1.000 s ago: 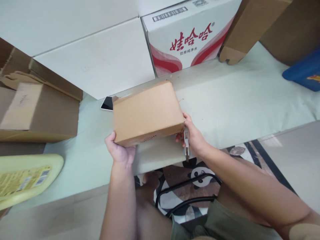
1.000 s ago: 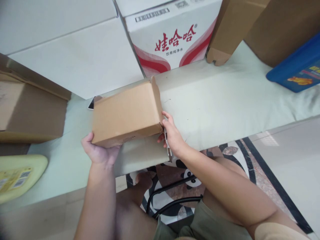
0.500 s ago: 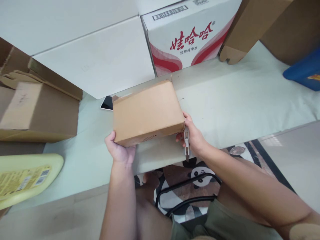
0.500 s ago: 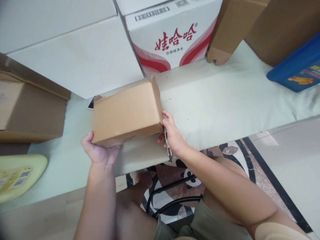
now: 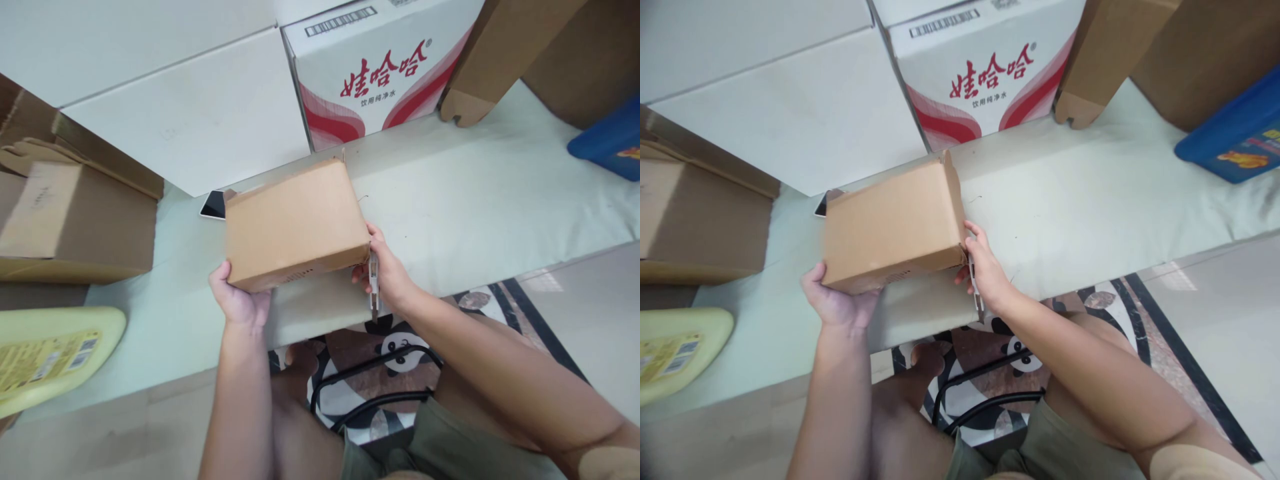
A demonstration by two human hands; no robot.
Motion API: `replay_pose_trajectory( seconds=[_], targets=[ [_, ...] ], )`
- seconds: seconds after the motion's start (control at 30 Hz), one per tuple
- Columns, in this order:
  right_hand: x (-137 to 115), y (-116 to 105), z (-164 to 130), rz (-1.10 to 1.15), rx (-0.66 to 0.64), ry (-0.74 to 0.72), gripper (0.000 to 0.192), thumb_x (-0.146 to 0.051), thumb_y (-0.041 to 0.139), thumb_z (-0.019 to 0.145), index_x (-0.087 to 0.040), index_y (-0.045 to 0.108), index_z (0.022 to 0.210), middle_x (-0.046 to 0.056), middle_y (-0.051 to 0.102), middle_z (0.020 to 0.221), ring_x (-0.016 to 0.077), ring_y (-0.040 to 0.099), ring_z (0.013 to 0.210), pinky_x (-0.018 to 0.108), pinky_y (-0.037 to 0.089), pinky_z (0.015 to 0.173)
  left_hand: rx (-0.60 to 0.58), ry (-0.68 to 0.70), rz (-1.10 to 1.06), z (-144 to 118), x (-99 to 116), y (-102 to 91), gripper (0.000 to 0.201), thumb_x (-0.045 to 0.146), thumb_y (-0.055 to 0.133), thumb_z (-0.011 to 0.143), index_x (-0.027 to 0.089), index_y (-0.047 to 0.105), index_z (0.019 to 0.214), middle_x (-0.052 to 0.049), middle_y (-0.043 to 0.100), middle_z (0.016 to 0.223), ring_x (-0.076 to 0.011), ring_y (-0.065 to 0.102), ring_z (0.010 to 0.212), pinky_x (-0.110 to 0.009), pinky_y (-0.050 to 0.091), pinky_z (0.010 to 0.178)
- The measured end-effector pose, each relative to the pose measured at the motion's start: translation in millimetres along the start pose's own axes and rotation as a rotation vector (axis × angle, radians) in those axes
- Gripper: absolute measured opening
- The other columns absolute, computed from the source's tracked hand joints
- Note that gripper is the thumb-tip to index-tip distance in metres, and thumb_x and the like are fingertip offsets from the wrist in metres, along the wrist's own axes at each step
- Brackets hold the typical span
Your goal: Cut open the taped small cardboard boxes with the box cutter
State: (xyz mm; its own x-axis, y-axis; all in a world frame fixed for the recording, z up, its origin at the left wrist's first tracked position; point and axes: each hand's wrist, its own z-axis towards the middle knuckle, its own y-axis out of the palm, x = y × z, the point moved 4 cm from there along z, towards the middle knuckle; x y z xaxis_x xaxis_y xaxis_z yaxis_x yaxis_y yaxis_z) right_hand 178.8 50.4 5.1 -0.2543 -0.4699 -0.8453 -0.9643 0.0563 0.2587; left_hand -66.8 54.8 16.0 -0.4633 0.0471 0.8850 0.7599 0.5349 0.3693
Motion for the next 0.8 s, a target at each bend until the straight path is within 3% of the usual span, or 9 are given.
replay_pose_trajectory(
  seconds=[0.23,0.8],
  targets=[
    [2.2,-1.2,0.0,0.014,0.006,-0.009,0.064,-0.06,0.05,0.093,-0.037,0.04,0.151,0.007,0.063,0.107,0.0138,0.06,0.055,0.021,0.032,0.035,0.026,0.002,0.006,-0.2,-0.4,1.1,0.049,0.066,0.073,0.057,0.022,0.068,0.077,-0.009,0.072,0.095,-0.0266,0.066,0.087,-0.029,0.051,0.059],
    [3.2,-1.0,0.2,0.0,0.041,-0.016,0.069,-0.06,0.05,0.09,-0.033,0.042,0.153,0.007,0.064,0.1,0.0153,0.06,0.054,0.021,0.029,0.035,0.006,0.006,0.002,-1.8,0.2,1.3,0.047,0.065,0.075,0.059,0.024,0.069,0.08,-0.01,0.072,0.097,-0.031,0.068,0.096,-0.03,0.051,0.061]
  ],
)
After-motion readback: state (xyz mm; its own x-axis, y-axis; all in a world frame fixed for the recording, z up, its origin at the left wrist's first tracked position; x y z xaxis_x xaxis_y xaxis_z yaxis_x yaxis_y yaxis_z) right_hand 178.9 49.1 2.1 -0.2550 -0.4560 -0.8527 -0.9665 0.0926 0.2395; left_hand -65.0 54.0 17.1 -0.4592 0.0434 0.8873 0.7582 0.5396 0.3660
